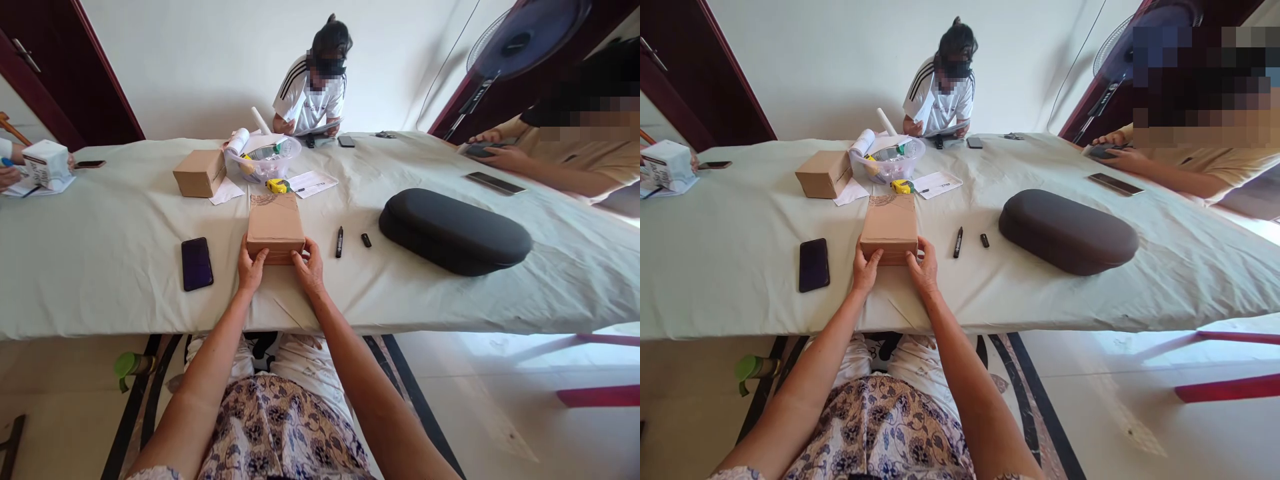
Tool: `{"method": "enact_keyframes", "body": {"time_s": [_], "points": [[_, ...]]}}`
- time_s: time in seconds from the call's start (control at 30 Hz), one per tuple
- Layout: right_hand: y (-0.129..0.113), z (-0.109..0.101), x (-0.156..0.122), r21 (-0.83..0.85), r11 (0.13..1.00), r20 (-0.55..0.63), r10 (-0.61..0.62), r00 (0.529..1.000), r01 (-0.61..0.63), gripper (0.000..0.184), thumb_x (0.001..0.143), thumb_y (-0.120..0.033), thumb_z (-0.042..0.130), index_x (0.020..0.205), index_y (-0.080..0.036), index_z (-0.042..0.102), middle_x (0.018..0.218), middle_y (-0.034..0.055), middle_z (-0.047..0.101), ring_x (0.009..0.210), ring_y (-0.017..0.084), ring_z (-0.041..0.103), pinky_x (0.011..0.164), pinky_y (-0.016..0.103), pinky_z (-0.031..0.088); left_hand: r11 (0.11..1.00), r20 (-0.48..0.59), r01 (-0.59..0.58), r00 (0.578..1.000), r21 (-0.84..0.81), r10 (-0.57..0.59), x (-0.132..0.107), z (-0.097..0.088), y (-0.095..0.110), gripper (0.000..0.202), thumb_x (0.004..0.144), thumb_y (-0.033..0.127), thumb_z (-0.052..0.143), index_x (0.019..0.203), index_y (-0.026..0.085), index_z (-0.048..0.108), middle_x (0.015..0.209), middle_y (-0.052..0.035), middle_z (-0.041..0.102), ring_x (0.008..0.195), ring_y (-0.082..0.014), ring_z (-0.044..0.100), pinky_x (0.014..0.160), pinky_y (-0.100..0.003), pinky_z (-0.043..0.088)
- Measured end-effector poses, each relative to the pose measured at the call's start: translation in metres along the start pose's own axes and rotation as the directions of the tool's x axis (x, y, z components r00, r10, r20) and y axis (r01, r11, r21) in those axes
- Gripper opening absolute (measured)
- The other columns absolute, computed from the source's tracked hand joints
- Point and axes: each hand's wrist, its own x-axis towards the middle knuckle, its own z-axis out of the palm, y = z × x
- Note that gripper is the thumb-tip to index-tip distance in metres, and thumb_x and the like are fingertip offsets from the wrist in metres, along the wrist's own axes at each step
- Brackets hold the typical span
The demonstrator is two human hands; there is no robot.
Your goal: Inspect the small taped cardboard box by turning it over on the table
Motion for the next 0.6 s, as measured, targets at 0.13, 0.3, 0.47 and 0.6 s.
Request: {"method": "enact_keyframes", "body": {"time_s": [0.13,0.3,0.47,0.6], "points": [[0.002,0.0,0.0,-0.029,1.0,0.013,-0.012,1.0,0.012,0.046,0.082,-0.031,0.06,0.127,-0.023,0.057,0.126,0.0108,0.061,0.112,0.024,0.06,0.089,0.042,0.056,1.0,-0.006,0.004,1.0,0.028,-0.004,0.0,0.0,0.0,0.075,0.086,0.061,0.066,0.146,0.021,0.045,0.15,-0.0151,0.054,0.14,-0.0302,0.05,0.119,-0.043,0.036],[0.004,0.001,0.001,-0.097,0.995,0.002,0.02,1.0,-0.02,0.046,0.084,-0.041,0.062,0.127,-0.023,0.058,0.125,0.013,0.063,0.11,0.026,0.063,0.089,0.045,0.056,0.999,-0.049,0.034,0.998,0.01,-0.033,0.001,-0.002,-0.003,0.076,0.084,0.064,0.066,0.142,0.019,0.048,0.148,-0.0171,0.055,0.141,-0.031,0.049,0.122,-0.045,0.032],[0.003,0.0,0.001,-0.056,0.996,0.003,0.072,0.997,-0.071,0.054,0.087,-0.058,0.061,0.125,-0.021,0.06,0.117,0.0132,0.068,0.092,0.023,0.068,0.08,0.039,0.057,0.999,-0.084,0.023,0.996,-0.042,-0.026,0.003,-0.003,-0.007,0.075,0.086,0.068,0.06,0.141,0.019,0.047,0.147,-0.018,0.055,0.14,-0.0294,0.05,0.121,-0.044,0.033],[-0.002,-0.002,0.001,-0.048,0.998,0.041,0.05,0.998,-0.048,0.049,0.09,-0.059,0.058,0.124,-0.023,0.061,0.082,0.0024,0.07,0.075,0.02,0.065,0.074,0.035,0.054,0.996,-0.094,0.024,0.995,-0.087,-0.033,0.004,-0.002,-0.011,0.075,0.086,0.069,0.059,0.14,0.019,0.046,0.145,-0.0179,0.057,0.136,-0.0291,0.054,0.118,-0.044,0.037]]}}
